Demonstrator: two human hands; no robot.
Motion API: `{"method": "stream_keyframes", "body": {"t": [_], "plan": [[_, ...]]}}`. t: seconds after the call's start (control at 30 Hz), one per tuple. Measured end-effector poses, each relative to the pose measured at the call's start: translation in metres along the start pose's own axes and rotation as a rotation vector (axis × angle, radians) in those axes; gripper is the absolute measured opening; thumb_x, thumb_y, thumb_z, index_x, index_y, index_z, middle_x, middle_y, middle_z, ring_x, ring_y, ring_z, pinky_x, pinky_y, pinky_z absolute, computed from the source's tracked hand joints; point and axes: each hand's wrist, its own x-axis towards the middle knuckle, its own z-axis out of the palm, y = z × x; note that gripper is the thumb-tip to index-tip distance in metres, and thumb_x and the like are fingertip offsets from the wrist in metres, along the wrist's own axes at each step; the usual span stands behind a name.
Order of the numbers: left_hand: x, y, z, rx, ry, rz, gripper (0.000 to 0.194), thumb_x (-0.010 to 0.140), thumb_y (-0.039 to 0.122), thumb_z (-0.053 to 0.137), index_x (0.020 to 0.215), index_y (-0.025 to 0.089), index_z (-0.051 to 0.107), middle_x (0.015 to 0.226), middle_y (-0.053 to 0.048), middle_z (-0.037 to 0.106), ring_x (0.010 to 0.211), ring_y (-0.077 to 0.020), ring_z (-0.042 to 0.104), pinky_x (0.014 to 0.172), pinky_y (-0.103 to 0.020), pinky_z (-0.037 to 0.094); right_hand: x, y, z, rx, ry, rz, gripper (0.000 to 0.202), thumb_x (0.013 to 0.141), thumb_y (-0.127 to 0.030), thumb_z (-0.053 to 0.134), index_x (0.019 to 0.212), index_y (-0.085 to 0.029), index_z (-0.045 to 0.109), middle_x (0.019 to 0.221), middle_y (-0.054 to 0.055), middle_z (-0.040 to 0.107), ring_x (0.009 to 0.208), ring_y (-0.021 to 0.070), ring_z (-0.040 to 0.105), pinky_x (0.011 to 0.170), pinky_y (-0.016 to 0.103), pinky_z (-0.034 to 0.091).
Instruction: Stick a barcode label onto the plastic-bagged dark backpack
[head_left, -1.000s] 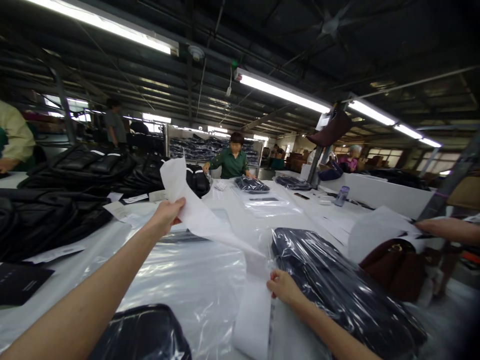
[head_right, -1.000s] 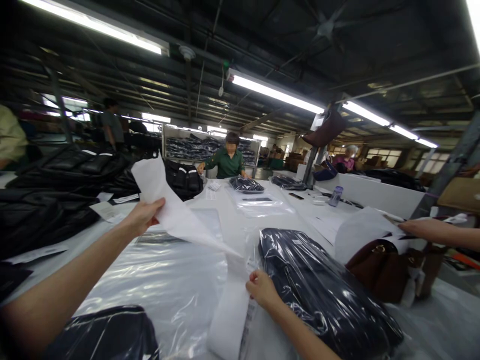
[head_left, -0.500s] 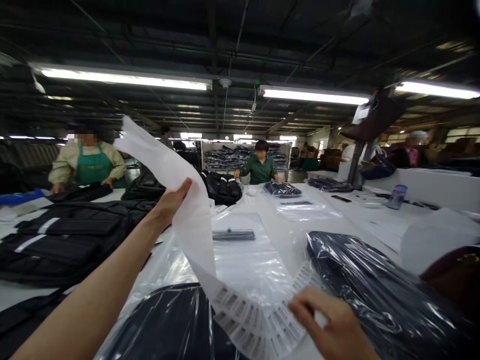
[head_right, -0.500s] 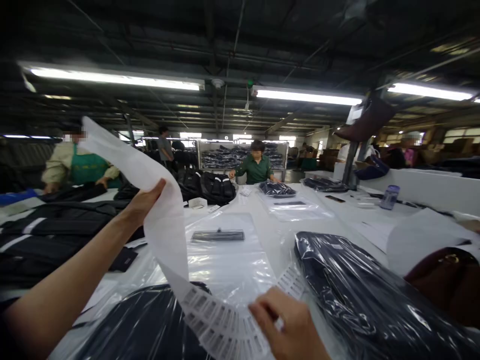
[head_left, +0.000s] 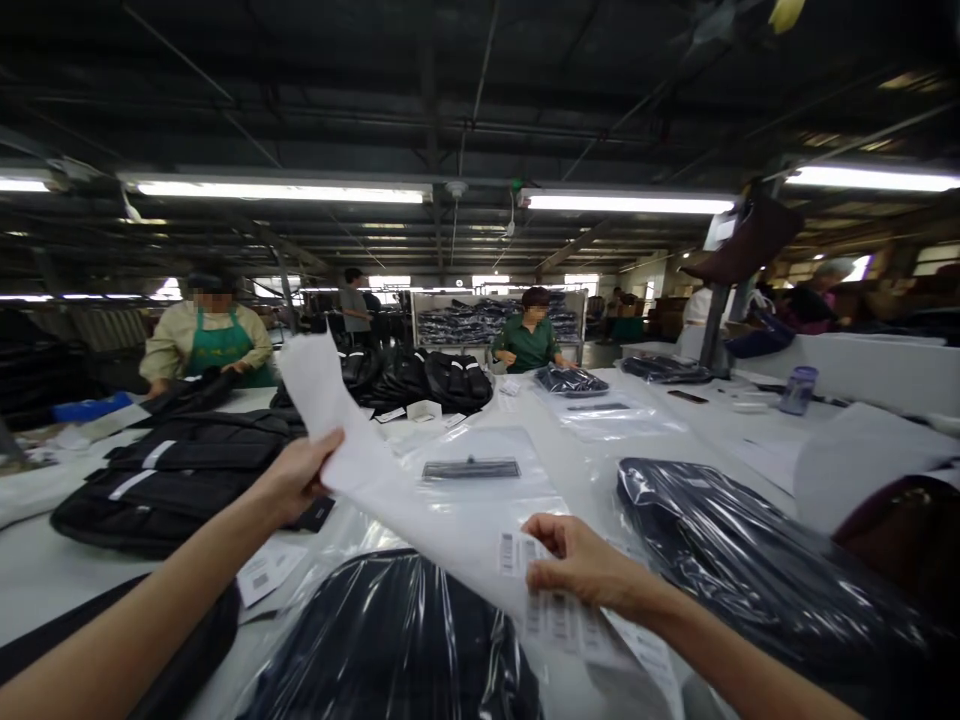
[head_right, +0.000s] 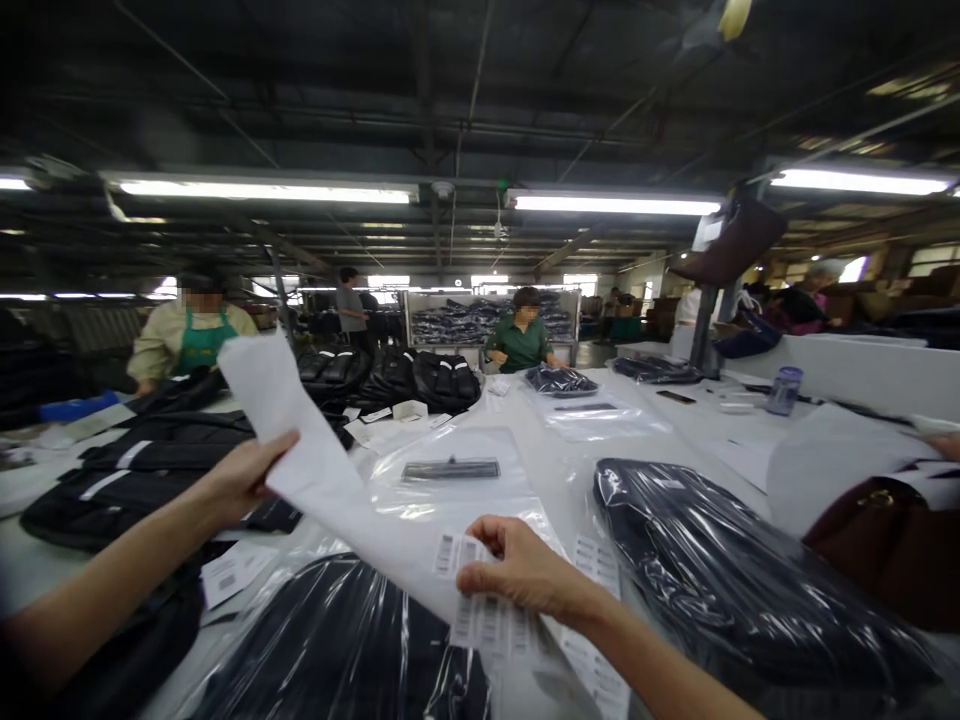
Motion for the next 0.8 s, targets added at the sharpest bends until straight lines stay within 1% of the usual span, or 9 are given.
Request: {"method": "stream_keyframes", "body": {"t": [0.1,0.17,0.23,0.3,0.4,0.5,0.63,0.7,0.8], "plan": [[-0.025,-0.031,-0.051,0.427,-0.134,-0.190,0.058,0.066,0.051,0.069,0.103,0.008,0.059,0.074,-0.008,0.067,0.062,-0.0247,0.065,0.053,-0.031,0.051,-0.008,-0.004,-0.010,-0.160,-0.114,0.021,0.034,0.080,-0.048,0.057,0.083,-0.014,0.060,0.064,-0.003,0.053,0.053,0.0066,0.043,0.046,0.016,0.030],[-0.041,-0.035,-0.070,0.795,0.038,0.024,0.078,0.071,0.061,0.058,0.128,0.009,0.043,0.107,-0.015,0.064,0.098,-0.0363,0.060,0.084,-0.046,0.047,-0.011,-0.008,-0.013,-0.237,-0.240,0.025,0.034,0.083,-0.046,0.054,0.081,-0.013,0.062,0.061,-0.004,0.050,0.052,0.0055,0.039,0.045,0.016,0.028],[-0.059,-0.035,-0.068,0.949,0.009,0.311,0.084,0.071,0.065,0.052,0.136,0.014,0.035,0.132,-0.014,0.049,0.121,-0.0399,0.043,0.104,-0.050,0.030,-0.008,-0.013,-0.013,-0.263,-0.381,0.044,0.031,0.082,-0.044,0.057,0.081,-0.013,0.065,0.063,-0.004,0.052,0.053,0.0054,0.041,0.048,0.015,0.031],[-0.082,-0.039,-0.041,0.892,-0.324,0.418,0.082,0.066,0.063,0.059,0.134,0.022,0.040,0.142,-0.006,0.040,0.129,-0.0362,0.034,0.110,-0.047,0.022,0.000,-0.019,-0.010,-0.267,-0.514,0.068,0.029,0.080,-0.042,0.060,0.084,-0.014,0.067,0.067,-0.003,0.056,0.056,0.0063,0.046,0.052,0.016,0.036],[-0.120,-0.064,0.025,0.722,-0.737,0.168,0.086,0.059,0.048,0.075,0.135,0.025,0.043,0.133,-0.007,0.051,0.123,-0.0326,0.043,0.106,-0.045,0.030,0.019,-0.028,-0.006,-0.301,-0.586,0.001,0.030,0.079,-0.041,0.061,0.090,-0.015,0.069,0.075,-0.001,0.063,0.065,0.0106,0.054,0.061,0.019,0.043],[-0.147,-0.103,0.085,0.217,-1.007,-0.098,0.065,0.067,0.056,0.068,0.117,0.015,0.061,0.092,-0.010,0.069,0.087,-0.0277,0.063,0.081,-0.037,0.049,0.029,-0.034,-0.011,-0.517,-0.219,-0.216,0.029,0.074,-0.043,0.066,0.088,-0.018,0.071,0.085,0.003,0.066,0.080,0.0172,0.059,0.075,0.027,0.045],[-0.163,-0.144,0.124,-0.285,-0.749,-0.211,0.055,0.065,0.051,0.074,0.104,0.014,0.065,0.088,-0.010,0.069,0.080,-0.0229,0.064,0.073,-0.030,0.048,-0.004,-0.022,-0.026,-0.605,0.515,-0.274,0.030,0.083,-0.045,0.054,0.094,-0.020,0.066,0.100,0.007,0.065,0.095,0.0218,0.058,0.088,0.036,0.041],[-0.170,-0.157,0.132,-0.376,-0.656,-0.221,0.054,0.062,0.046,0.078,0.103,0.015,0.065,0.091,-0.011,0.069,0.083,-0.0239,0.064,0.075,-0.031,0.048,-0.036,-0.004,-0.025,-0.454,0.563,-0.087,0.037,0.088,-0.049,0.044,0.098,-0.019,0.062,0.090,0.006,0.066,0.084,0.0208,0.061,0.079,0.035,0.045],[-0.185,-0.171,0.143,-0.468,-0.648,-0.209,0.057,0.059,0.045,0.080,0.105,0.016,0.064,0.096,-0.013,0.069,0.089,-0.0269,0.064,0.082,-0.037,0.047,-0.076,0.028,-0.006,-0.103,0.382,0.125,0.050,0.082,-0.053,0.052,0.118,-0.020,0.043,0.092,0.007,0.066,0.083,0.0209,0.063,0.076,0.035,0.048]]}}
